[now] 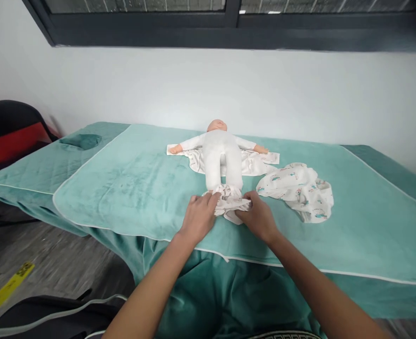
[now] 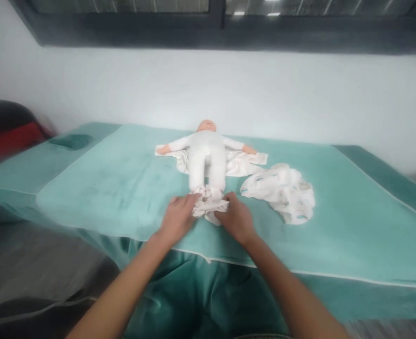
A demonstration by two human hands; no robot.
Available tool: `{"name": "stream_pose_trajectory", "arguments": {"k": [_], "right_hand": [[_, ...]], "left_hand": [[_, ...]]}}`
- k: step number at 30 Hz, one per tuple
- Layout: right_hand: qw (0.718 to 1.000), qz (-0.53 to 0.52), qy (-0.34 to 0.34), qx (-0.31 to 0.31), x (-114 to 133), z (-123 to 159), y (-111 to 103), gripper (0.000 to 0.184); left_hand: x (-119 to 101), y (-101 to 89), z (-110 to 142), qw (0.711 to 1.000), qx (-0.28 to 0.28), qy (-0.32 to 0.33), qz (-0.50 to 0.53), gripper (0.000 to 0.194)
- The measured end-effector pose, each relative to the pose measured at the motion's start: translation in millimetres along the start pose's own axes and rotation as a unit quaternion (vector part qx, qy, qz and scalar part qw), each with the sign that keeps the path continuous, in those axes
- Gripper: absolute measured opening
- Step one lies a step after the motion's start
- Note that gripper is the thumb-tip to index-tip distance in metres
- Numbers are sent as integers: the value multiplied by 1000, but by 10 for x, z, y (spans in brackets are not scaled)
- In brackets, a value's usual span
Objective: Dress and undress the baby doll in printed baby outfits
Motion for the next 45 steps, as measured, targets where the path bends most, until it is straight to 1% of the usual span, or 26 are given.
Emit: {"name": "stream_pose_trajectory", "arguments": {"k": [3, 6, 9, 11, 13, 15, 17, 19, 21, 25, 26, 27, 28, 29, 31, 33, 34, 35, 38, 39, 40, 41, 42, 43, 44, 45], "right_hand": [[1000, 2, 19, 14, 44, 93, -47, 22], [993, -73, -26, 85, 147, 171, -132, 17], [962, -198, -73, 172, 261, 223, -233, 20], [946, -248, -69, 199, 282, 224, -273, 24], [935, -281, -48, 209, 268, 220, -266, 31], [923, -299, -48, 238, 274, 256, -213, 38], [910, -282, -84, 293, 319, 347, -135, 41], [902, -237, -123, 338, 357, 451, -67, 41], [910, -196, -137, 338, 366, 494, -42, 41], [950, -134, -122, 255, 357, 407, -110, 41], [953, -125, -120, 246, 362, 385, -133, 42], [951, -125, -124, 254, 379, 376, -151, 44], [941, -133, -134, 280, 408, 384, -161, 47], [924, -146, -151, 321, 452, 412, -171, 52], [870, -166, -197, 421, 559, 509, -214, 58], [820, -142, -233, 503, 642, 594, -296, 58], [808, -114, -243, 525, 672, 605, -346, 56], [803, -77, -250, 535, 700, 592, -401, 54], [805, 21, -274, 525, 854, 491, -594, 49], [807, 30, -285, 516, 940, 458, -671, 47], [811, 27, -295, 504, 1039, 428, -753, 46], [818, 15, -306, 487, 1146, 400, -841, 43], [828, -2, -316, 464, 1256, 371, -938, 41], [839, -18, -325, 435, 1361, 341, -1041, 39], [852, -30, -334, 401, 1459, 309, -1151, 36], [867, -37, -342, 361, 1545, 272, -1268, 33]], "left_hand": [[-10, -45, 106, 999, -18, -23, 38, 52], [-57, -180, 188, 987, -15, -33, 158, 52], [-121, -354, 205, 960, -12, -59, 274, 52], [-169, -431, 185, 948, -6, -76, 310, 51], [-210, -451, 169, 939, 13, -89, 331, 47], [-242, -438, 182, 927, 42, -93, 361, 44], [-266, -419, 227, 915, 73, -87, 387, 44], [-267, -392, 284, 912, 98, -90, 388, 40], [-242, -364, 321, 916, 102, -105, 373, 37], [-227, -359, 307, 918, 64, -100, 378, 41], [-229, -361, 303, 915, 65, -97, 386, 43], [-233, -366, 305, 911, 75, -95, 395, 44], [-238, -377, 313, 904, 93, -93, 406, 45], [-247, -401, 327, 897, 115, -90, 417, 47], [-283, -495, 359, 885, 163, -71, 430, 49], [-335, -626, 382, 883, 210, -45, 417, 49], [-369, -686, 388, 885, 238, -34, 398, 48], [-408, -737, 393, 887, 272, -25, 374, 45], [-549, -840, 420, 872, 401, -18, 280, 39], [-592, -883, 424, 866, 435, -22, 246, 39], [-633, -947, 411, 865, 452, -26, 214, 38], [-675, -1032, 379, 872, 451, -27, 186, 36], [-719, -1140, 329, 887, 431, -23, 163, 29], [-768, -1271, 265, 908, 392, -11, 148, 20], [-816, -1419, 198, 930, 340, 6, 141, 11], [-855, -1578, 135, 950, 279, 25, 138, 7]]}}
Point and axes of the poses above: each hand's wrist, its own z-axis away from the middle knuckle, its own y-axis out of the palm, x = y × z, the point moved 7 cm from there along -z, towards the middle knuckle, and after that the axes turned 15 degrees about z, right-handed, at the moved point
